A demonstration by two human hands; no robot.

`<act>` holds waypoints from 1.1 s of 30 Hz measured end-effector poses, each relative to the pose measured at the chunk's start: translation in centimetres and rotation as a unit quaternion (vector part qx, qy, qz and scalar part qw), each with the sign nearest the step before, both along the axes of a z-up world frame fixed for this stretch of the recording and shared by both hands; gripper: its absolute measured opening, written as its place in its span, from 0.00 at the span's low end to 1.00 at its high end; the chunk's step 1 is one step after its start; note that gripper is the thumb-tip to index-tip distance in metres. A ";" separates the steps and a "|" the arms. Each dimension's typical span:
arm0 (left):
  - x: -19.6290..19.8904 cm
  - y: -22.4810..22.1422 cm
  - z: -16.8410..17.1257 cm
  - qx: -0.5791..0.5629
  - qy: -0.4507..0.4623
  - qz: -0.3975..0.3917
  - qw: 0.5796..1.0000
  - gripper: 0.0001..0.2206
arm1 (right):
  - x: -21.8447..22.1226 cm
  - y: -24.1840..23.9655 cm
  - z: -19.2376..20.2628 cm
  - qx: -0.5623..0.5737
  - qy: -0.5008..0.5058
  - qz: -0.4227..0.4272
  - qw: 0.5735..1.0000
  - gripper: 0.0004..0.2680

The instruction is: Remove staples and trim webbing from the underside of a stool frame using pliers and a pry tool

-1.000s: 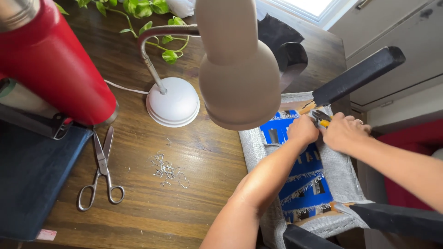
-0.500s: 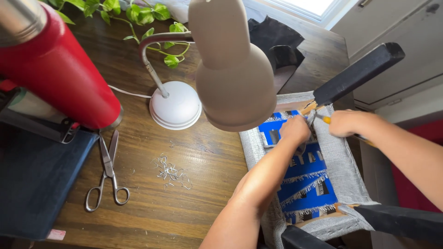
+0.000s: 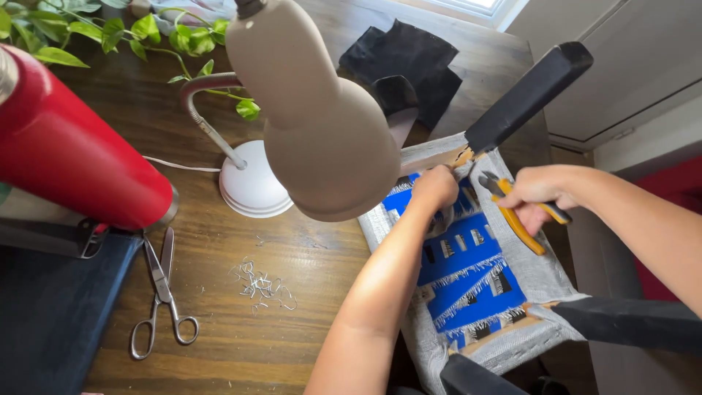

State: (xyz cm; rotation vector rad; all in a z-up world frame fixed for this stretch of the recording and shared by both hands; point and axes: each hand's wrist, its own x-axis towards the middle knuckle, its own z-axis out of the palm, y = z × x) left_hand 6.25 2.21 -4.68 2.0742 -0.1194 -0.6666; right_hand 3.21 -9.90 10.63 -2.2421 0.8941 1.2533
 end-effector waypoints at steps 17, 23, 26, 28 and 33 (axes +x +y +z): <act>0.2 -4.6 -4.2 0.011 -0.173 -0.055 0.983 0.19 | 1.1 3.2 1.3 -0.296 -0.039 0.365 0.882 0.14; 0.4 -3.9 -3.4 0.024 -0.134 -0.084 0.987 0.22 | 2.5 6.9 2.6 -0.345 0.026 0.406 0.846 0.16; 0.4 -3.6 -2.9 0.033 -0.122 -0.087 0.988 0.22 | 4.5 5.7 0.6 -0.388 0.091 0.478 0.782 0.15; 0.2 -3.2 -2.1 0.026 -0.113 -0.084 0.990 0.22 | 4.9 6.0 0.2 -0.386 0.082 0.479 0.784 0.15; 0.1 -3.7 -2.7 0.028 -0.106 -0.087 0.990 0.22 | 6.3 4.6 -2.4 -0.385 0.087 0.467 0.791 0.15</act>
